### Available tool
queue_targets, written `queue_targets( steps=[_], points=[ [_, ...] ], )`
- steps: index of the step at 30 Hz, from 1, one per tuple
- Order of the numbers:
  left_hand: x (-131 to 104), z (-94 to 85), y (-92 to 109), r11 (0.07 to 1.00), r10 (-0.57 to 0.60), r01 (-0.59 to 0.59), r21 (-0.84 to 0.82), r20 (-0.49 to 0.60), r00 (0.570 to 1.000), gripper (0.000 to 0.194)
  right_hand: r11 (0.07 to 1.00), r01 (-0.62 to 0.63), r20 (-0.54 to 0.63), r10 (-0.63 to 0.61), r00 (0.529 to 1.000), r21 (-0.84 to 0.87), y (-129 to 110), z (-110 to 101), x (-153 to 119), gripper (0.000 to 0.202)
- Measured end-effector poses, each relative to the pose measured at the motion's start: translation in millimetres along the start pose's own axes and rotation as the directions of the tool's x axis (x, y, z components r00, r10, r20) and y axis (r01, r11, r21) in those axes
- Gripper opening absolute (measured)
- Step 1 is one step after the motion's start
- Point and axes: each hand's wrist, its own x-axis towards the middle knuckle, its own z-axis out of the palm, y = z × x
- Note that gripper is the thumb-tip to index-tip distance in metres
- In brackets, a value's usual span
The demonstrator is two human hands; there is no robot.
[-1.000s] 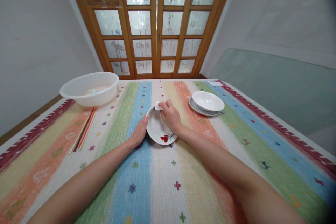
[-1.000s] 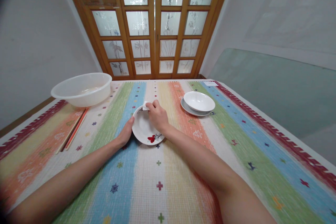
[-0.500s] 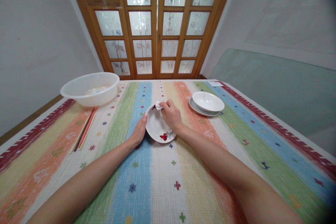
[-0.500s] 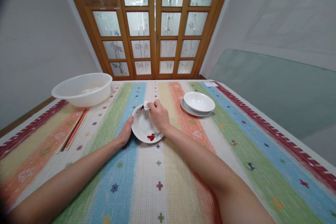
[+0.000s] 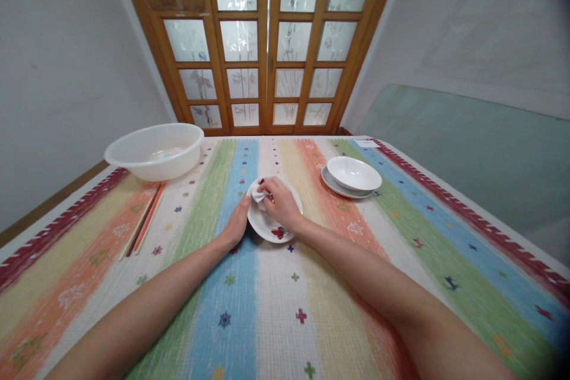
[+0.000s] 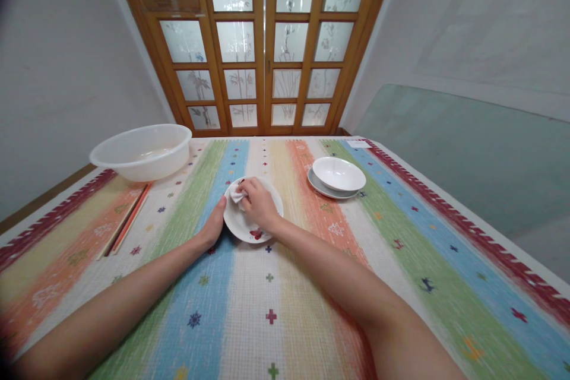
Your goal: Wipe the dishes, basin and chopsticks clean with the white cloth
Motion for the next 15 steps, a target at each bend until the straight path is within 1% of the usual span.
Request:
queue_targets(
  steps=[2, 4, 6, 8, 10, 13, 15],
  points=[
    [0.8, 0.4, -1.6, 0.999, -0.018, 0.018, -0.032, -0.008, 1.0, 0.065, 0.981, -0.059, -0.036, 0.053, 0.998, -0.183, 10.6, -4.8, 1.7, 0.017],
    [2.1, 0.6, -3.3, 0.998, -0.034, 0.033, -0.058, -0.019, 0.999, 0.065, 0.936, -0.114, -0.063, 0.099, 0.993, -0.332, 19.1, -9.8, 3.5, 0.018],
    [3.6, 0.3, -4.7, 0.996, -0.045, 0.042, -0.082, -0.026, 0.999, 0.065, 0.911, -0.139, -0.076, 0.118, 0.99, -0.389, 22.8, -12.6, 4.9, 0.02],
    [5.0, -0.2, -5.6, 0.994, -0.052, 0.05, -0.097, -0.021, 0.998, 0.064, 0.935, -0.122, -0.072, 0.104, 0.992, -0.334, 21.7, -11.2, 5.5, 0.02],
    [5.9, -0.8, -6.1, 0.993, -0.06, 0.057, -0.104, -0.022, 0.998, 0.062, 0.978, -0.061, -0.046, 0.053, 0.998, -0.198, 17.3, -5.8, 5.5, 0.02],
    [7.0, -1.8, -7.5, 0.994, -0.05, 0.047, -0.099, -0.028, 0.998, 0.062, 0.998, 0.056, 0.044, -0.057, 0.997, 0.025, 9.3, 5.1, 4.8, 0.018],
    [7.6, -2.3, -9.1, 0.995, -0.04, 0.037, -0.096, -0.023, 0.999, 0.063, 0.99, 0.1, 0.112, -0.111, 0.987, 0.098, 6.2, 9.6, 4.3, 0.016]
  ],
)
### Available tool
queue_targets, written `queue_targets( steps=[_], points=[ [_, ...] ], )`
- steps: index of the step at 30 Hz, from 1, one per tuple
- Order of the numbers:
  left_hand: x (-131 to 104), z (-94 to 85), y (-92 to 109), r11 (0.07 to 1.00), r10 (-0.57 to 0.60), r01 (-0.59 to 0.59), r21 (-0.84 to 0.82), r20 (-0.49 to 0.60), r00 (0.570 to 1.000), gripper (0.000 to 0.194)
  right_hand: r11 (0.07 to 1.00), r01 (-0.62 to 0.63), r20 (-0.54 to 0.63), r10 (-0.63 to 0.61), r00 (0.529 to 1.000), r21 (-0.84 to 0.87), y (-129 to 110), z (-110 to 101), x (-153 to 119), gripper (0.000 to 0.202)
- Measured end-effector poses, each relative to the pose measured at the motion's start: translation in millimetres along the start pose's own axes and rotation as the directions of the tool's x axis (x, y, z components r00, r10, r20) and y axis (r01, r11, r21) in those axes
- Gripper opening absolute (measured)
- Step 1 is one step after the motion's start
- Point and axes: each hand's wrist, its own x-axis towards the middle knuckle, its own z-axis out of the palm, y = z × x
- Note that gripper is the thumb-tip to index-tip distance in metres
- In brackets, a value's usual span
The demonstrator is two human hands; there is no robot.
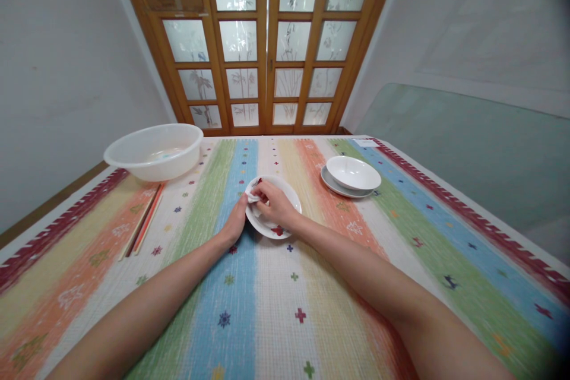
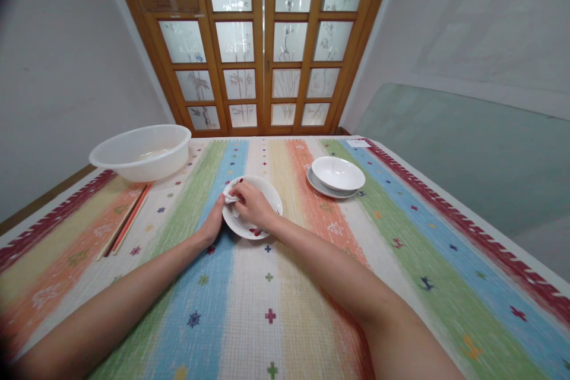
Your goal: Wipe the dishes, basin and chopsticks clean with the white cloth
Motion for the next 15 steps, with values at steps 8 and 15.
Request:
queue_targets(
  steps=[8, 15],
  points=[
    [0.0, 1.3, -1.6, 0.999, -0.035, 0.036, -0.039, 0.02, 0.999, 0.067, 0.83, -0.257, -0.122, 0.227, 0.966, -0.496, 12.3, -25.5, -1.6, 0.016],
    [0.3, 0.0, -2.2, 0.999, -0.039, 0.039, 0.001, 0.023, 0.999, 0.069, 0.962, -0.098, -0.058, 0.086, 0.995, -0.253, 9.6, -12.8, -1.8, 0.02]
  ],
)
